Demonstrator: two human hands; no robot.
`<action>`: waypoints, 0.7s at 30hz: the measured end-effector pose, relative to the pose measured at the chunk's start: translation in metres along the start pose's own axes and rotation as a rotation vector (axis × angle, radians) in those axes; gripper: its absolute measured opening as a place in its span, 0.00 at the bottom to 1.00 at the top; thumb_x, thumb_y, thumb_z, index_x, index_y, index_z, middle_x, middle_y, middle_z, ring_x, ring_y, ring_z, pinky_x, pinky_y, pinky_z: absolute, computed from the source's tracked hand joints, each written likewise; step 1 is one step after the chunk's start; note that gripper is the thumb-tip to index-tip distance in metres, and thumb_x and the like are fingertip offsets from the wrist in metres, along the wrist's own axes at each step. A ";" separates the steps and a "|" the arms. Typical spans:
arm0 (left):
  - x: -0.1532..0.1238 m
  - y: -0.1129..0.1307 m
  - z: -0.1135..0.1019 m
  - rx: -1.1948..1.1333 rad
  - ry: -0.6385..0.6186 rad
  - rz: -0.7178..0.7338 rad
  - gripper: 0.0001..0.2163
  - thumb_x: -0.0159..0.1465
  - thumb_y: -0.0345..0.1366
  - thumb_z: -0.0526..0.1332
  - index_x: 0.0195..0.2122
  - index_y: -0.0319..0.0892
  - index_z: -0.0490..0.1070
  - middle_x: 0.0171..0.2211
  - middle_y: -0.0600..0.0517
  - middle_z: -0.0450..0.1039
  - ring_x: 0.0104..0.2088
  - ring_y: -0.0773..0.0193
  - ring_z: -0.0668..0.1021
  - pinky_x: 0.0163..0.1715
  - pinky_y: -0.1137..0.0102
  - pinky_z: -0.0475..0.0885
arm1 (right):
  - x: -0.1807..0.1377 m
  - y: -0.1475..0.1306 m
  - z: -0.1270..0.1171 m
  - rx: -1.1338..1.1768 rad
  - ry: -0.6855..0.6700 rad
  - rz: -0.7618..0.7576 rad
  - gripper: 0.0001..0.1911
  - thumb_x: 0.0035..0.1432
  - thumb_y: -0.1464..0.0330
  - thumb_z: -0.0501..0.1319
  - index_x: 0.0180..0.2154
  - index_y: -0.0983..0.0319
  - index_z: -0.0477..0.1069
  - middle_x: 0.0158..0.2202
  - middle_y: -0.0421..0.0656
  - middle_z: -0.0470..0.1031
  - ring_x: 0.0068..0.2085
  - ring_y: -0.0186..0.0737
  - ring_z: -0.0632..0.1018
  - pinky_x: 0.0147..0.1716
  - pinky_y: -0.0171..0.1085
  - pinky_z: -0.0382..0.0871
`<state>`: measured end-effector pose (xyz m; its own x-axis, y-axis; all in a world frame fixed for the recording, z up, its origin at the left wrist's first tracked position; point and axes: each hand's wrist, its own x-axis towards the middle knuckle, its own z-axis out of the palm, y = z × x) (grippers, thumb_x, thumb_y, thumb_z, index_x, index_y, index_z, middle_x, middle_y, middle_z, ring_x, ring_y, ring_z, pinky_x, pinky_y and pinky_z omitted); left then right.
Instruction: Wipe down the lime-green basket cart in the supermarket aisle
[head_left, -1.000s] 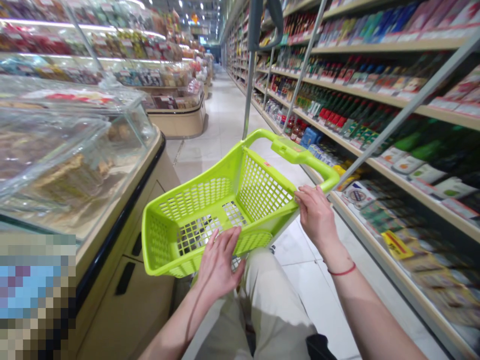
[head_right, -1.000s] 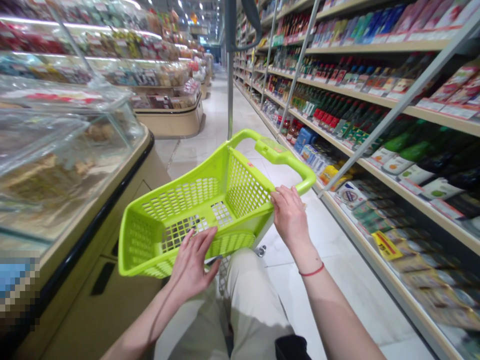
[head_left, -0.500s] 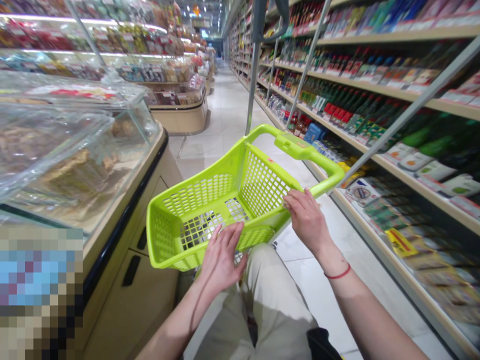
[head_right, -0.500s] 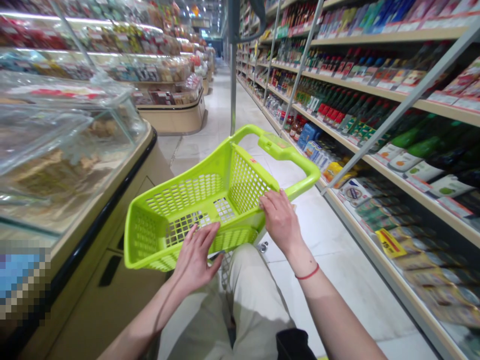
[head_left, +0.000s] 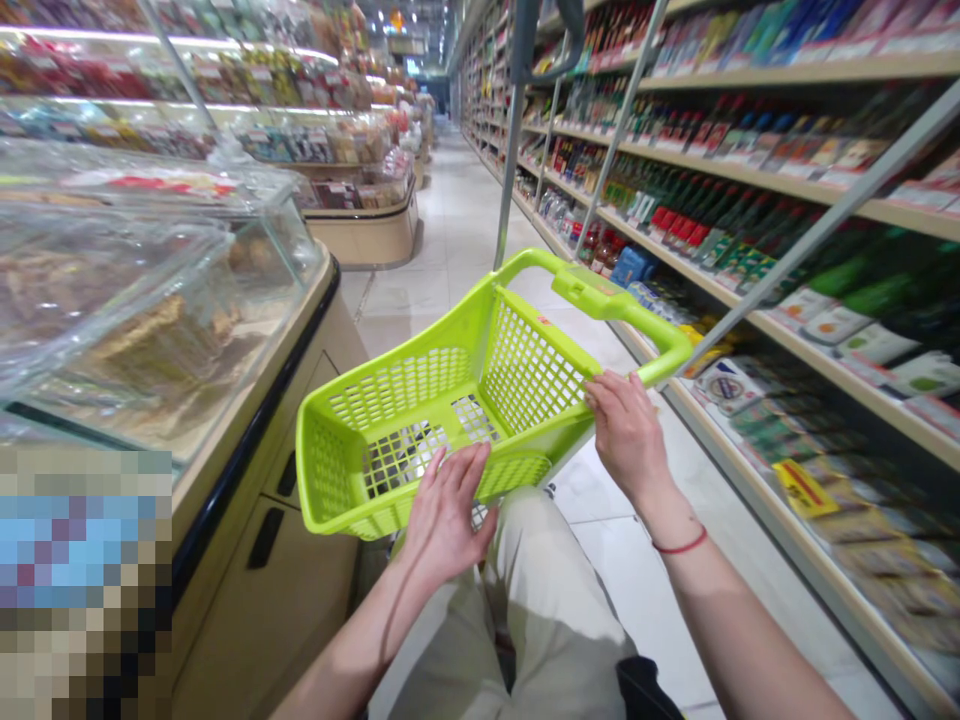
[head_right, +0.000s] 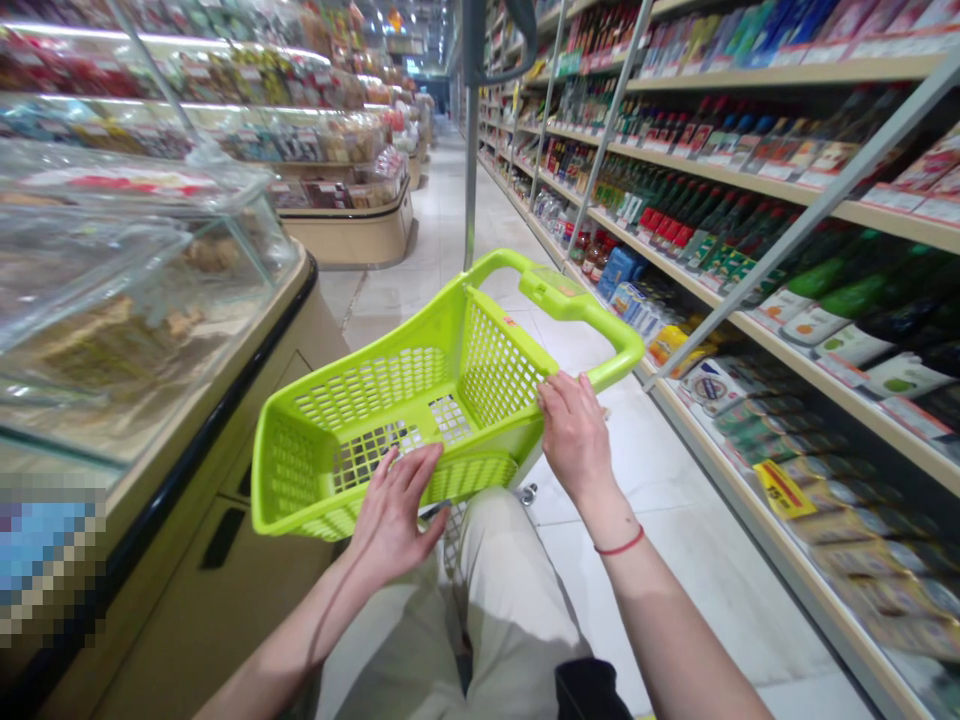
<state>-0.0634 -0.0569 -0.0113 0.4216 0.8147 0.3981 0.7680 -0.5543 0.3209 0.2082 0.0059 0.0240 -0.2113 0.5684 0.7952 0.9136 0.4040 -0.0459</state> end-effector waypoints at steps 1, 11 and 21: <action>0.000 0.000 0.000 0.010 -0.004 0.004 0.35 0.61 0.38 0.59 0.69 0.42 0.49 0.63 0.46 0.64 0.64 0.54 0.66 0.69 0.52 0.49 | 0.000 -0.004 0.001 0.012 -0.013 -0.008 0.12 0.66 0.74 0.54 0.48 0.64 0.72 0.47 0.52 0.77 0.54 0.47 0.76 0.61 0.56 0.65; -0.013 -0.008 -0.002 0.210 0.037 0.000 0.36 0.62 0.40 0.58 0.70 0.36 0.45 0.67 0.44 0.59 0.67 0.51 0.62 0.69 0.53 0.49 | -0.001 -0.016 0.001 0.094 -0.096 -0.099 0.11 0.66 0.74 0.54 0.47 0.62 0.72 0.45 0.48 0.78 0.50 0.44 0.77 0.61 0.54 0.65; -0.026 -0.019 -0.014 0.225 0.045 -0.043 0.29 0.64 0.41 0.57 0.67 0.44 0.55 0.63 0.49 0.65 0.65 0.53 0.65 0.68 0.55 0.46 | 0.011 0.019 -0.007 0.088 -0.111 -0.086 0.08 0.67 0.70 0.56 0.43 0.61 0.73 0.42 0.46 0.79 0.45 0.41 0.79 0.62 0.53 0.63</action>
<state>-0.0960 -0.0701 -0.0159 0.3681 0.8255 0.4279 0.8752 -0.4630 0.1403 0.2257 0.0150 0.0366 -0.3291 0.6024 0.7272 0.8575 0.5131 -0.0370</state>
